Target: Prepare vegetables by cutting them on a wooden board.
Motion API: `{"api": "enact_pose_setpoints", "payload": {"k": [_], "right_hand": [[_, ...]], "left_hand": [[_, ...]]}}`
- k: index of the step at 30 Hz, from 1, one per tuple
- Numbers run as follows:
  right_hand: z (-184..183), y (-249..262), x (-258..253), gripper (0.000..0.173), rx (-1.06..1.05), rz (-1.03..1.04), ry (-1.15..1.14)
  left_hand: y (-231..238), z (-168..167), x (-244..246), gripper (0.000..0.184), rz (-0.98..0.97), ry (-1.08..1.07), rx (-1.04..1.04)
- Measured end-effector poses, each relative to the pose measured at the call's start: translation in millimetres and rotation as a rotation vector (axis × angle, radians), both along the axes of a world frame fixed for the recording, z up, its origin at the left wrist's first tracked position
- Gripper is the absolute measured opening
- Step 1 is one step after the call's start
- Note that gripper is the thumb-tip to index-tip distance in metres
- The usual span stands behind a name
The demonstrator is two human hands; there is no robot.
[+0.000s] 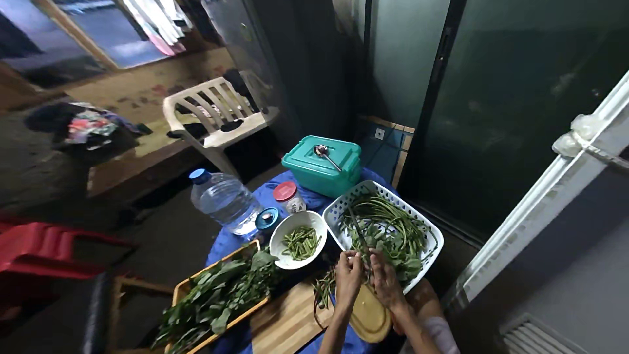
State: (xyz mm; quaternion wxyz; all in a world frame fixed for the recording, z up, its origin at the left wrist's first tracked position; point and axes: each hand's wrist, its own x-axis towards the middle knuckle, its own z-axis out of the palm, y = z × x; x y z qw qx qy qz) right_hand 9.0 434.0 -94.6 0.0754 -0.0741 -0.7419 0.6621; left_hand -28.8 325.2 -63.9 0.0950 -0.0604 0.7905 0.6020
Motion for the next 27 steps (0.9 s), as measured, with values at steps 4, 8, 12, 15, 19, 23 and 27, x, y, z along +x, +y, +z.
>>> {"api": "enact_pose_setpoints", "payload": {"k": [4, 8, 12, 15, 19, 23, 27], "right_hand": [[-5, -1, -3, 0.05, -0.041, -0.055, -0.009], [-5, -1, -3, 0.05, 0.067, -0.124, 0.03], [4, -2, -2, 0.053, 0.098, -0.2, -0.08], [6, -2, -2, 0.053, 0.136, -0.199, -0.112], [3, -2, -1, 0.054, 0.2, -0.203, -0.173], [-3, 12, -1, 0.056, 0.117, -0.143, -0.276], [-5, 19, 8, 0.051, -0.051, -0.019, -0.149]], "left_hand": [[6, 2, 3, 0.022, -0.007, -0.03, 0.077], [10, 1, 5, 0.021, -0.012, -0.039, 0.077], [13, -1, 7, 0.022, -0.055, -0.011, 0.024], [13, -3, 8, 0.021, -0.067, 0.02, -0.008], [7, -9, 9, 0.023, -0.047, 0.093, -0.092], [-7, -6, 6, 0.024, -0.023, 0.069, -0.087], [-7, -8, 1, 0.024, -0.037, 0.054, -0.012]]}}
